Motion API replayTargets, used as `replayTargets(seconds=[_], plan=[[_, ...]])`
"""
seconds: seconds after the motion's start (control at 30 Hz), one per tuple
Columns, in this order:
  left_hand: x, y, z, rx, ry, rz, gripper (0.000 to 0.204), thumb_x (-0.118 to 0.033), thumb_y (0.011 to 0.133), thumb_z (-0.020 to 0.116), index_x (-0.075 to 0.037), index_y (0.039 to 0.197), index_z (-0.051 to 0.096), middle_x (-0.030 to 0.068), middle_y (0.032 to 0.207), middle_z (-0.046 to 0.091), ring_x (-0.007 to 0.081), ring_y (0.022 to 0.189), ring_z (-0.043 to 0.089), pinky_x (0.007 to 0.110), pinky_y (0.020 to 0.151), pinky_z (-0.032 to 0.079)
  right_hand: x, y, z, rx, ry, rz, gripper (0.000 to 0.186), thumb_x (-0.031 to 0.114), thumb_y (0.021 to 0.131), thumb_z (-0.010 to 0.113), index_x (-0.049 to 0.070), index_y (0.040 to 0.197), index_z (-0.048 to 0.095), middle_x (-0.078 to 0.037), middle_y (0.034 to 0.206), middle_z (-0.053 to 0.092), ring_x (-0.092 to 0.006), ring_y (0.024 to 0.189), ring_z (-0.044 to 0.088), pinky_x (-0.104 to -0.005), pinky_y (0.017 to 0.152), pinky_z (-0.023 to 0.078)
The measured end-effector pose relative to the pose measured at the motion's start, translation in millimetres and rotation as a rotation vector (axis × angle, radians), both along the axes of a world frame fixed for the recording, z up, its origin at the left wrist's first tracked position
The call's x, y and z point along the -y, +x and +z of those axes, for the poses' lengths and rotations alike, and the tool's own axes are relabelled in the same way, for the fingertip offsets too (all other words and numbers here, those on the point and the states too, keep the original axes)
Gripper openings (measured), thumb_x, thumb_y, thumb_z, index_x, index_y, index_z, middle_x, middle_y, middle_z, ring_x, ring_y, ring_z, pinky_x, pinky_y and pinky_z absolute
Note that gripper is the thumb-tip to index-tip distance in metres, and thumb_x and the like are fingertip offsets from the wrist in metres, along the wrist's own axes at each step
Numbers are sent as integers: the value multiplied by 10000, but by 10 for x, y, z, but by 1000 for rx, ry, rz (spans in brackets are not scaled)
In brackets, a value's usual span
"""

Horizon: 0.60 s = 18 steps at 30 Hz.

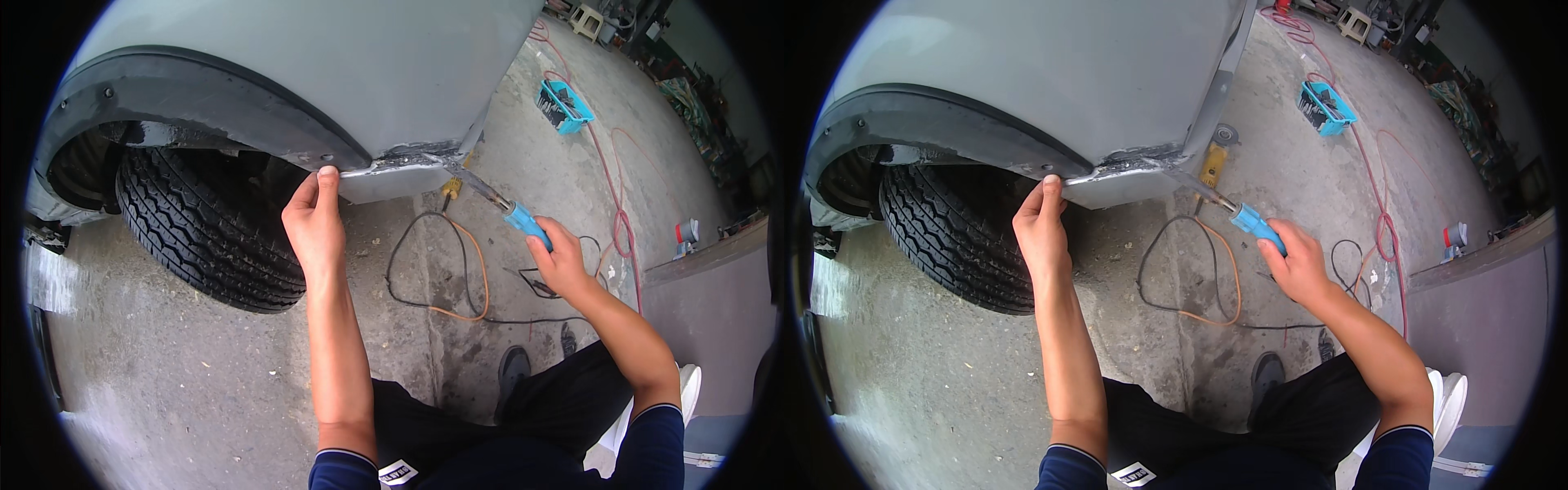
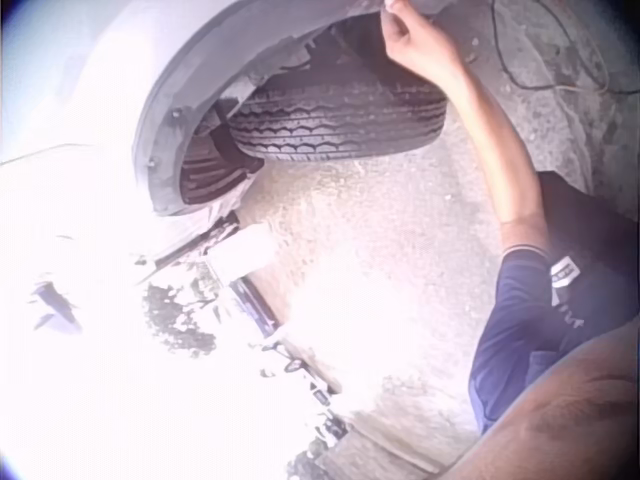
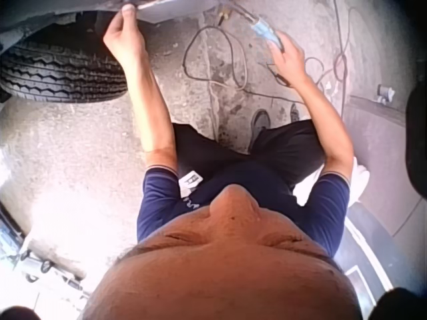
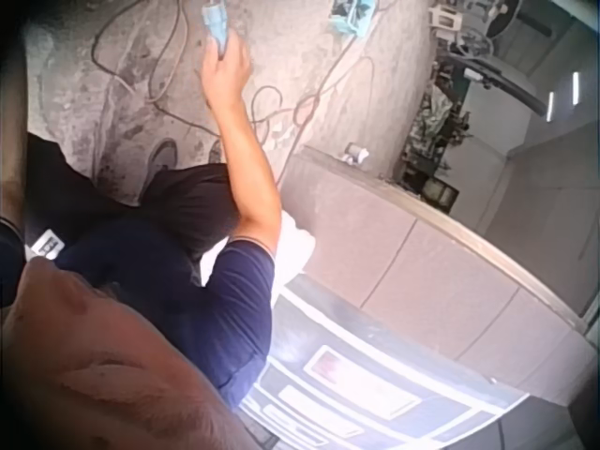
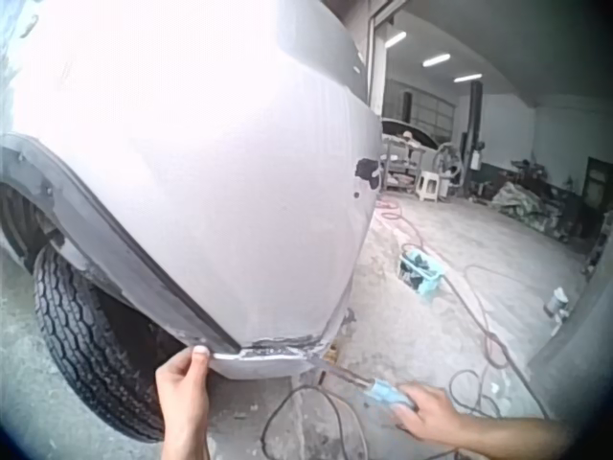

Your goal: The person uses a yellow angle grinder to smooth the front bumper of a silver car, then applies a filler with a blue soldering iron to the same area. The person sits on the floor during the repair.

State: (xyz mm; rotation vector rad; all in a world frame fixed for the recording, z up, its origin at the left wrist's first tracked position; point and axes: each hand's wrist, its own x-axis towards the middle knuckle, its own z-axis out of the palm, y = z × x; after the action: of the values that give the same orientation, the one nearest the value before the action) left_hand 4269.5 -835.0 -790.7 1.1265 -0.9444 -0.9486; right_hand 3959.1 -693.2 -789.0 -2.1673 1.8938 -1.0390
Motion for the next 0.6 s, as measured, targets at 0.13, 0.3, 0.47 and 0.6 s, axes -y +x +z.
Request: replayTargets(seconds=[0.13,0.3,0.47,0.6], plan=[[-3,3,5,8,6,-2,395,-292,944,672,92,1037,692,-23,769,606,57,728,461,214,668,385,58,155,109,-18,6,98,246,158,896,669,9,1081,605,-151,930,652,-333,733,636,-391,628,506],[-3,-10,16,17,3,15,392,-291,946,667,91,1031,691,-21,754,599,58,711,449,219,649,376,221,237,91,-27,16,82,248,172,897,671,17,1080,609,-152,930,648,-336,741,639,-396,628,505],[-16,3,42,17,6,-3,383,-289,947,666,89,1008,692,-32,734,578,56,691,427,222,621,353,212,168,1,-6,-24,22,251,165,895,672,20,1091,610,-151,918,649,-320,741,644,-384,631,504],[1,21,9,30,19,-23,377,-286,946,669,88,989,692,-43,721,558,50,675,406,220,597,331,95,103,-25,15,-33,-8,246,159,900,669,20,1095,613,-146,886,651,-298,728,642,-370,630,497]])
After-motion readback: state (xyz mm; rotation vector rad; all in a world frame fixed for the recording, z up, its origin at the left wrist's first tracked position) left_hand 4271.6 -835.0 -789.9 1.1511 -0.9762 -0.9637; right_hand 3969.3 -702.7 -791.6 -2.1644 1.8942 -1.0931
